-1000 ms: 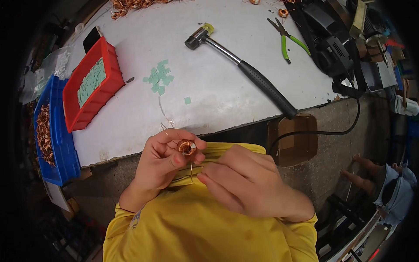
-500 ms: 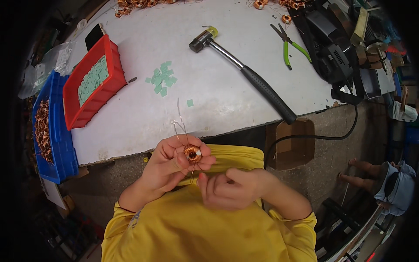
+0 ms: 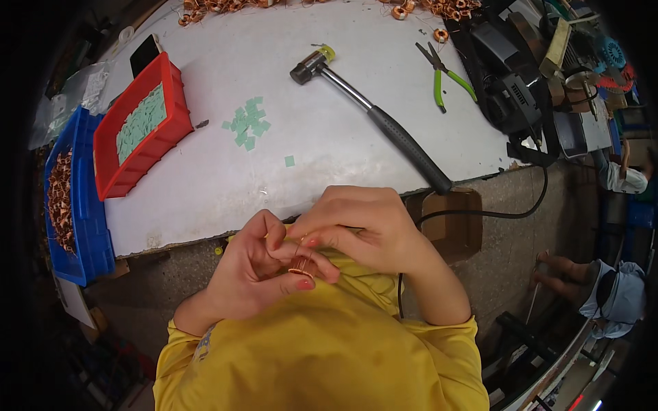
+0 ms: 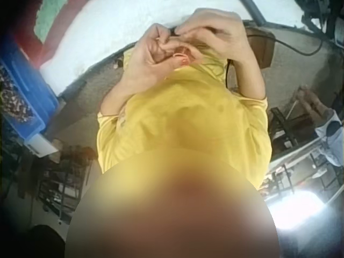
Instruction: Manually assembling small copper coils by inserting and securing wires using a hammer and pliers.
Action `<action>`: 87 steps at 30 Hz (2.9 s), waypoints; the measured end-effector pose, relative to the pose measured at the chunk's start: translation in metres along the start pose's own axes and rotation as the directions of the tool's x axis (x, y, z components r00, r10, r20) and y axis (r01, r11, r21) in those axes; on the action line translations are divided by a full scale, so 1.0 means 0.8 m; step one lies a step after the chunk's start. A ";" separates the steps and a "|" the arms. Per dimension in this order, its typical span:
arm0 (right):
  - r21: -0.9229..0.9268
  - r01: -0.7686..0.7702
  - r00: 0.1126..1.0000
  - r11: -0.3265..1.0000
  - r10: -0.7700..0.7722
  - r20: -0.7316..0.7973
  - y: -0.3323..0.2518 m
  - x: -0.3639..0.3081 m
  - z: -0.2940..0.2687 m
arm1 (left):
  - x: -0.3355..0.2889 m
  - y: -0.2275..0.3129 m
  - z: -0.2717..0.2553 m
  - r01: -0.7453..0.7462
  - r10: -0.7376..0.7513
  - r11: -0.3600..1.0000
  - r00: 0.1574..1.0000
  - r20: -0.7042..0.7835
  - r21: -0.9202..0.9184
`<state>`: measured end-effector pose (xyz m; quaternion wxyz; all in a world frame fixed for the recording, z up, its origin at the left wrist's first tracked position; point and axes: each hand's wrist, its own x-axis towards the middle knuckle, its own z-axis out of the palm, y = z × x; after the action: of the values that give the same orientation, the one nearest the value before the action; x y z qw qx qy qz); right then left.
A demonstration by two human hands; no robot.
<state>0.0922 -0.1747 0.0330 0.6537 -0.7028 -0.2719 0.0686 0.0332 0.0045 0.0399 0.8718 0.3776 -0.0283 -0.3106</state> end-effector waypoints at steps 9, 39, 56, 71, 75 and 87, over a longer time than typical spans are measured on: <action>-0.207 0.092 0.995 0.974 -0.083 0.051 0.015 -0.026 -0.036 | -0.008 0.002 -0.004 -0.016 0.024 0.985 0.999 -0.046 0.172; 0.153 0.250 0.858 0.956 -0.146 -0.492 0.106 0.024 0.090 | 0.050 0.017 -0.025 -0.343 0.310 0.934 0.916 -0.253 -0.100; -0.449 0.436 0.873 0.780 -0.488 0.000 0.078 -0.009 0.030 | 0.076 0.012 -0.085 -0.359 0.327 0.688 0.929 -0.172 -0.631; -0.170 0.338 0.913 0.926 -0.367 -0.181 0.077 -0.014 0.072 | 0.050 0.009 -0.094 -0.417 0.544 0.792 0.813 -0.207 0.446; -0.678 0.173 0.903 0.715 -0.390 -0.180 0.045 -0.030 0.049 | 0.052 0.007 -0.045 -0.386 0.428 0.903 0.849 -0.308 0.191; 0.362 -0.498 0.861 0.788 0.498 0.101 0.002 0.034 0.005 | 0.038 0.024 -0.035 0.003 0.013 0.988 0.995 -0.101 0.154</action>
<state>0.1137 -0.1586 0.0380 0.7347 -0.6109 -0.0589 0.2890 0.0755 0.0150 0.0273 0.8412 0.4591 -0.0086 -0.2857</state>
